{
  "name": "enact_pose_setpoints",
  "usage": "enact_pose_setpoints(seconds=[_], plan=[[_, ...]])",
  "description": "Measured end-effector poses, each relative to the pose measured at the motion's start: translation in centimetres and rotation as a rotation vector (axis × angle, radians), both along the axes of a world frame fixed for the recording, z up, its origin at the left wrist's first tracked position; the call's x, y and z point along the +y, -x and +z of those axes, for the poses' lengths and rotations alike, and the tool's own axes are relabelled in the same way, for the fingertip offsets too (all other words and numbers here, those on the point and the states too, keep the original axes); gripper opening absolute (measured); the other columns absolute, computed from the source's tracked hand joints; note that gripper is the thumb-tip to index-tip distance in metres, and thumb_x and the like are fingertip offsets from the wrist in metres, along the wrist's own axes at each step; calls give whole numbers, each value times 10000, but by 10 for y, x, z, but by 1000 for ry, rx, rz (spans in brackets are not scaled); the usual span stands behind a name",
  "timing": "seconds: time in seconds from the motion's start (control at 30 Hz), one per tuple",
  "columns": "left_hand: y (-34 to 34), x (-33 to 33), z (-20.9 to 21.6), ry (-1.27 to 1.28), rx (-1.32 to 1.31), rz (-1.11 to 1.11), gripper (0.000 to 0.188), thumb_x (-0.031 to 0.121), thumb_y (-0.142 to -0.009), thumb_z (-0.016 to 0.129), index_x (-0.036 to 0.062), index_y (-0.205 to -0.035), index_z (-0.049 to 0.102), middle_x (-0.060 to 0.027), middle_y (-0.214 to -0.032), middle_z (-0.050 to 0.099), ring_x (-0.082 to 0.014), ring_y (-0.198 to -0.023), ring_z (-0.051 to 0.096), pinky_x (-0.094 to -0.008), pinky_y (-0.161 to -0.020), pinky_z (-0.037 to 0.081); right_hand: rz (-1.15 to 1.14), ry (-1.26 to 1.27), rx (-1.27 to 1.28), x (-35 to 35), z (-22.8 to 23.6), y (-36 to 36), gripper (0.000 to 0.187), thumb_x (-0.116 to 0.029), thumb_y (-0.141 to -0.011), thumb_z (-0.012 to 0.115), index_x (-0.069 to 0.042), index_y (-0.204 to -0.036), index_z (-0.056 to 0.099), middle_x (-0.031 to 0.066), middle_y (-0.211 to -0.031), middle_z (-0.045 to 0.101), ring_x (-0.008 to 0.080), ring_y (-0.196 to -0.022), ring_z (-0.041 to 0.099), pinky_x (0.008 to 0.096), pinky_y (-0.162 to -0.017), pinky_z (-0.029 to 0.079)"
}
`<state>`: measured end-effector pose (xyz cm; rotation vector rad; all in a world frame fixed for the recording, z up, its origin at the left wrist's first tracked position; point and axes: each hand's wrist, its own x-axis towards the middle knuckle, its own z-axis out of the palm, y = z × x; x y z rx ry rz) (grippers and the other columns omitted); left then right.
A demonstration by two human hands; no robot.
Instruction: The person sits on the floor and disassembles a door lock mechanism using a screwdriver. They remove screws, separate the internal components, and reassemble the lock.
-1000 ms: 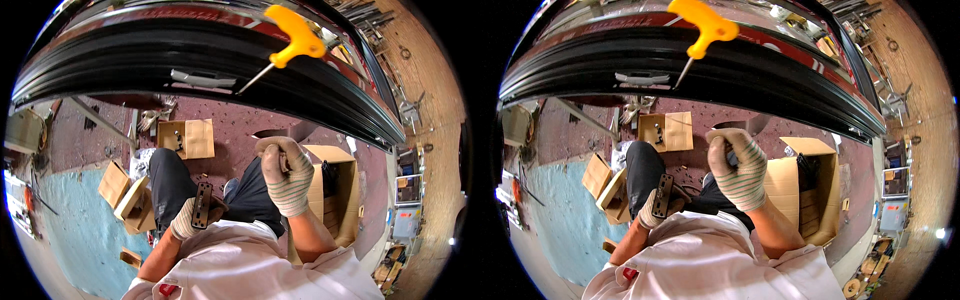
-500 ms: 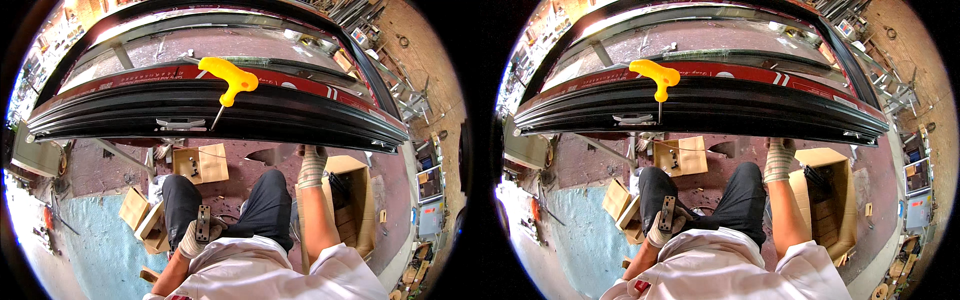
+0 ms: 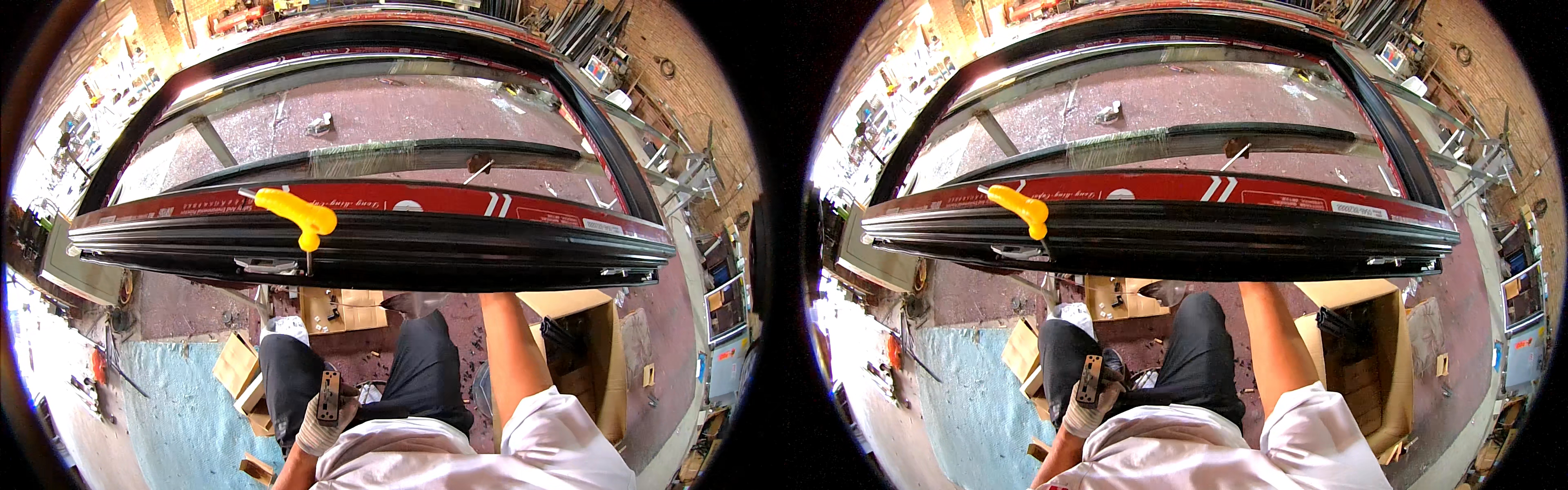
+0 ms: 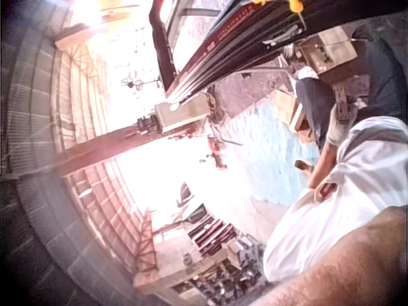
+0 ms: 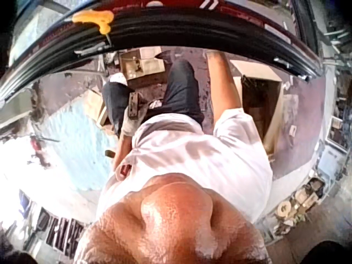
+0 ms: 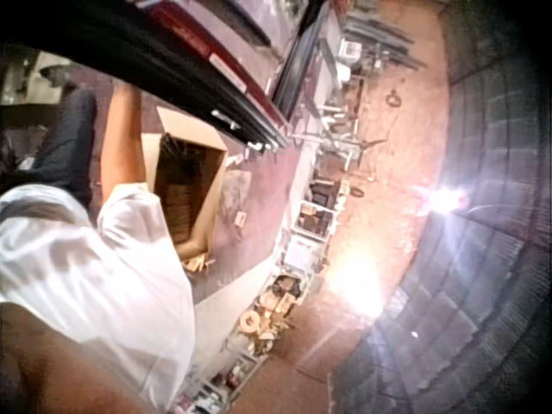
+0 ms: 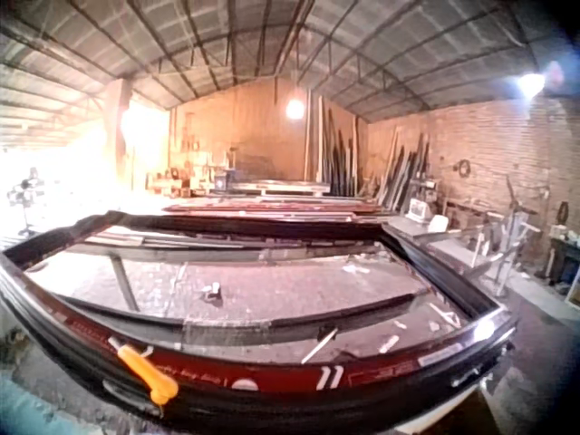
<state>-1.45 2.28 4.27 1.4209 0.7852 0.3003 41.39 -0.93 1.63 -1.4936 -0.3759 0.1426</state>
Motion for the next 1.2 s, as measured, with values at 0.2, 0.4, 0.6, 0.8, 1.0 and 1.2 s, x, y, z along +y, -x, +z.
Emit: enact_pose_setpoints(seconds=[0.2,0.4,0.6,0.8,1.0,1.2], plan=[[-10,-9,-2,92,-77,77,208,109,-893,683,21,-1071,622,-19,-912,663,-91,-827,604,-256,-759,491,36,3,10,17,-5,4,290,-349,-916,646,-67,-881,587,28,-752,579,115,-626,548,263,-528,439],[1,-15,15,71,-38,136,229,92,-891,665,11,-1099,613,-15,-919,651,-86,-838,602,-238,-755,488,80,1,22,32,-12,14,294,-348,-912,649,-64,-901,572,29,-771,555,116,-646,534,281,-542,436],[24,-17,3,72,-40,167,265,90,-888,664,6,-1131,600,-46,-996,651,-103,-865,605,-272,-781,509,137,-29,19,30,-9,-4,302,-347,-907,653,-61,-921,558,31,-790,532,117,-665,520,299,-557,433],[50,-10,-18,-484,6,27,330,77,-874,683,25,-1170,547,-71,-993,635,-170,-870,613,-310,-806,506,289,-109,97,25,-16,-26,312,-346,-902,656,-58,-941,543,32,-809,509,118,-685,505,317,-571,430],[61,-5,-27,-21,-182,117,319,54,-865,698,60,-1153,561,5,-976,624,-84,-884,574,-267,-795,492,775,-381,296,18,10,-63,324,-344,-897,660,-55,-961,528,33,-827,486,119,-705,491,334,-585,427],[71,6,-14,-261,-222,-47,263,73,-895,648,36,-1147,579,-37,-1013,610,-138,-928,593,-270,-853,496,2,-54,336,9,10,118,337,-389,-931,601,-164,-738,442,-42,-611,379,61,-458,328,229,-401,244]])
